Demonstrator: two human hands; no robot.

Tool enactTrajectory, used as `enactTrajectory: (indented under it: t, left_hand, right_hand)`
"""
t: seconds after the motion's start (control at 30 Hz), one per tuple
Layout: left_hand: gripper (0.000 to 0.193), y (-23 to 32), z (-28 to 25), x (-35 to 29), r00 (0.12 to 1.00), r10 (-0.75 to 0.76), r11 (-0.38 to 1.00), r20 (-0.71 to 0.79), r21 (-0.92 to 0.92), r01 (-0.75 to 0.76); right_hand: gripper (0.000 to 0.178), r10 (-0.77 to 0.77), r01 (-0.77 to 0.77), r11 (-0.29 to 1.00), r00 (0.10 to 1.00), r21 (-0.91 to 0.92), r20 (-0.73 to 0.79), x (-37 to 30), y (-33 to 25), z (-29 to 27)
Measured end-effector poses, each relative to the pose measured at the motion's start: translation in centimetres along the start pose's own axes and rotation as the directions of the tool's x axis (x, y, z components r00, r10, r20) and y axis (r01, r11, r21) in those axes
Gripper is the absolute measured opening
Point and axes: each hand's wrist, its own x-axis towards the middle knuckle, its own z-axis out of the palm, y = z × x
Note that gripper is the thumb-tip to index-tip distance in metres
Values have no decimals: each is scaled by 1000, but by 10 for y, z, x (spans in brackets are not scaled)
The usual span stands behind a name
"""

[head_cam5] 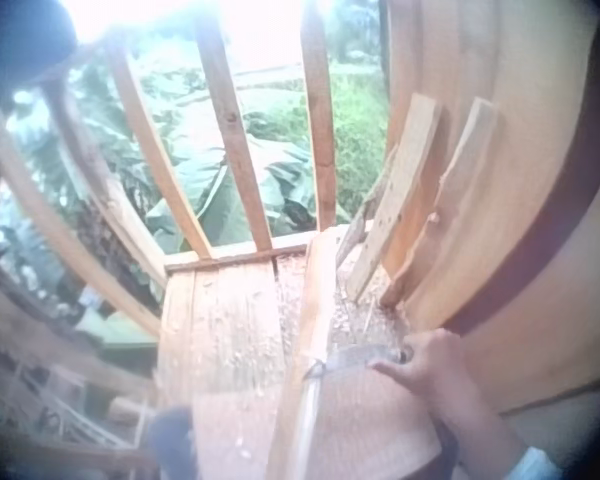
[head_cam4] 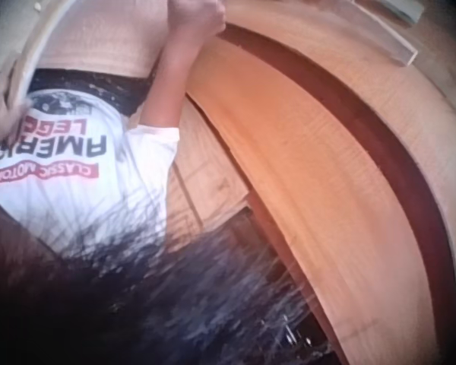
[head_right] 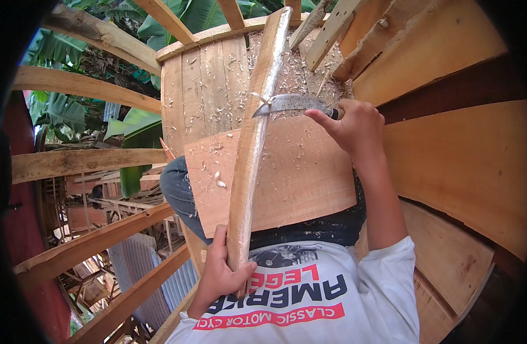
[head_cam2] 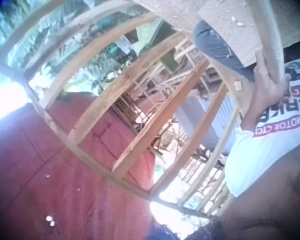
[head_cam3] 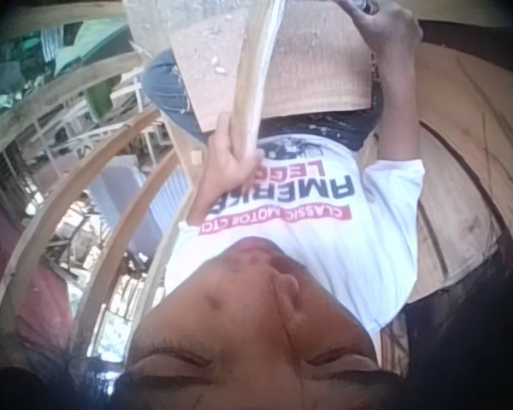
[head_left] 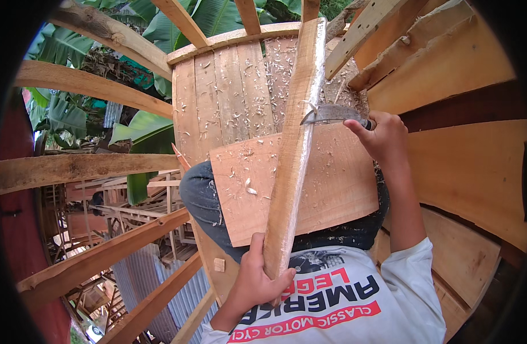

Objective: The person is sitting on a wooden platform and using a curved knife to shave and shape a long, thin piece of wood. They hold the wood with their left hand and use the knife with their right hand to remove thin shavings, rotating the wood to work on different sides.

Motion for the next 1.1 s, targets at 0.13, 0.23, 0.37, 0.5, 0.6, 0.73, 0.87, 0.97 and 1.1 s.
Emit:
enactTrajectory:
  t: [0.13, 0.23, 0.37, 0.5, 0.6, 0.73, 0.87, 0.97, 1.1]
  left_hand:
    - [59, 3, 0, -16, 998, -57, 997, 1, -47, 57]
    - [59, -8, -4, -8, 999, 18, 1000, -48, 22, -17]
    - [59, -5, -5, 10, 996, 64, 994, -65, 96, -57]
    - [56, 8, 2, 2, 996, -74, 997, -49, 9, 75]
    - [56, 10, 2, -1, 995, -86, 996, -51, 32, 88]
    - [57, 8, 6, 2, 995, -37, 997, -93, 61, 43]
    - [57, 11, 2, 2, 991, -101, 992, -93, 67, 107]
    - [58, 5, 1, -4, 991, 6, 993, -135, 120, 10]
    - [57, 7, 3, 2, 995, -34, 997, -89, 66, 40]
  right_hand:
    - [81, 310, -310, 950, 951, 24, 5, 24, 47, -14]
    - [79, 301, -312, 940, 949, 136, 92, 20, 40, -28]
    - [76, -120, 95, 979, 984, 180, 135, -46, -19, -11]
    - [76, -196, 189, 975, 979, 113, 56, -26, -19, -9]
    - [79, -8, 10, 999, 999, -35, 49, 7, 13, -5]
    - [80, 39, -38, 999, 998, -16, 42, 7, 12, 0]
    - [78, 94, -102, 992, 990, 76, 107, -3, -3, -2]
    - [76, -62, 37, 988, 984, 150, 167, -29, -19, -10]
    - [75, -284, 257, 950, 948, 176, 145, -52, -41, -4]
